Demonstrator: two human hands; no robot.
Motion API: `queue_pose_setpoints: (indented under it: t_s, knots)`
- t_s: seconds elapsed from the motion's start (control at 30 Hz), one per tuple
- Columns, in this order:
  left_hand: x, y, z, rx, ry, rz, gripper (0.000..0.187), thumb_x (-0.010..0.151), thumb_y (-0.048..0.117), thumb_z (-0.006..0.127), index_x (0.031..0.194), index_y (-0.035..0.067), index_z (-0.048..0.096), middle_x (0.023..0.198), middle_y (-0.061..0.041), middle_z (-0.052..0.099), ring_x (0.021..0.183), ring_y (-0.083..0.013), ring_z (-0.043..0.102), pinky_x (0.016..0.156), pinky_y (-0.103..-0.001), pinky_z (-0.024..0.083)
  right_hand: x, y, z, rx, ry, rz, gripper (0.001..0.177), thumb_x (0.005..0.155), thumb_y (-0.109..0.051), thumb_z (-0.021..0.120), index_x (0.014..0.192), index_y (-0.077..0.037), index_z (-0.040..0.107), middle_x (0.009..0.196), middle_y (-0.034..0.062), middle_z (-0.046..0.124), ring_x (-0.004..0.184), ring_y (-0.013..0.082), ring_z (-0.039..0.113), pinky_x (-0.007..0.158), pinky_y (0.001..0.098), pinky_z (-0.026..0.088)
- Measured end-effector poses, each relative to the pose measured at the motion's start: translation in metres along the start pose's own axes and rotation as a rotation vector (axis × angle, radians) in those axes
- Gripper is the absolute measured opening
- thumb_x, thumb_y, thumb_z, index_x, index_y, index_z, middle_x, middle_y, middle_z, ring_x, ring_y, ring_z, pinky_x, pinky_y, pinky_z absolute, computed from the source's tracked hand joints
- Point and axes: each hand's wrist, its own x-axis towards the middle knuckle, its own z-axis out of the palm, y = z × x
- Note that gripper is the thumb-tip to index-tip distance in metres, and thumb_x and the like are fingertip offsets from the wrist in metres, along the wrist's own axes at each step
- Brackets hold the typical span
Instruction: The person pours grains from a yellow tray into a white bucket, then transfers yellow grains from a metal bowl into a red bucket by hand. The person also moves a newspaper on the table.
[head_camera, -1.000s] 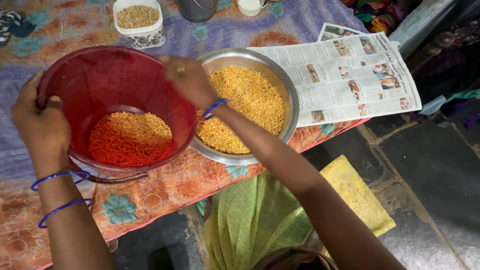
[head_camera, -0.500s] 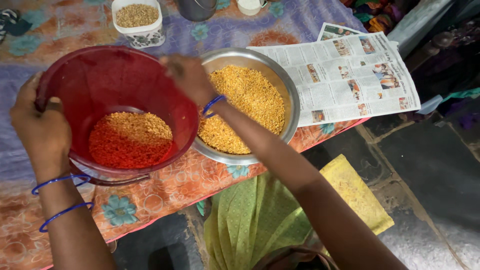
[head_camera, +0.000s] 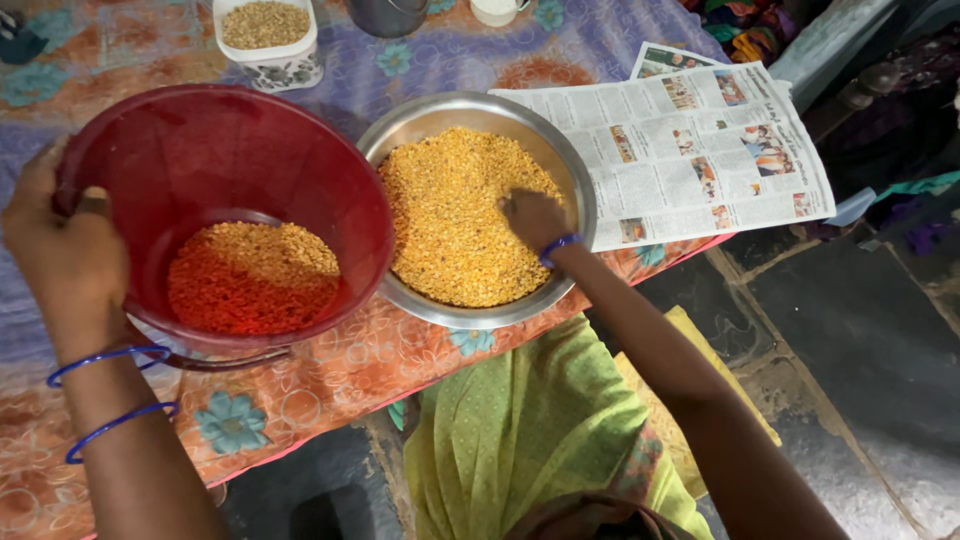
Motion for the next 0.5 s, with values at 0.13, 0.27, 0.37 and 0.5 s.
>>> queue_pose_setpoints:
  t_s: [0.13,0.27,0.37,0.5]
  knots:
    - [-0.003,-0.013,0.001,-0.008,0.002,0.028,0.050,0.095,-0.014,0.054,0.143,-0.001,0.059,0.138,-0.012,0.064,0.124,-0.0182,0.062,0.111,-0.032,0.049,-0.031,-0.049,-0.007,0.073,0.026,0.065,0.050,0.104,-0.050,0.046,0.106,-0.001,0.061,0.093,0.0275,0.068,0.085,0.0442,0.069,0.074,0.0572,0.056]
    - [-0.005,-0.015,0.001,0.000,0.006,-0.036,0.051,0.097,-0.011,0.053,0.146,0.001,0.057,0.139,-0.011,0.063,0.124,-0.0179,0.060,0.110,-0.031,0.048,-0.036,-0.090,0.001,0.069,0.090,0.025,0.046,0.102,-0.047,0.049,0.107,-0.003,0.061,0.097,0.0291,0.065,0.082,0.0492,0.067,0.069,0.0596,0.054]
    - [-0.005,-0.008,0.002,0.022,0.010,-0.050,0.049,0.098,-0.008,0.053,0.146,0.001,0.055,0.138,-0.012,0.063,0.123,-0.0191,0.060,0.109,-0.032,0.047,-0.027,-0.096,0.013,0.182,0.175,-0.070,0.044,0.102,-0.044,0.050,0.102,-0.002,0.064,0.092,0.0259,0.069,0.083,0.0469,0.068,0.075,0.0584,0.054]
    - [-0.006,-0.003,0.004,-0.080,0.007,-0.159,0.048,0.096,-0.001,0.051,0.144,0.005,0.053,0.135,-0.009,0.063,0.119,-0.0164,0.062,0.103,-0.029,0.050,0.006,-0.083,0.034,0.251,0.192,-0.071,0.045,0.104,-0.042,0.050,0.096,-0.003,0.072,0.088,0.0241,0.071,0.083,0.0467,0.069,0.079,0.0559,0.055]
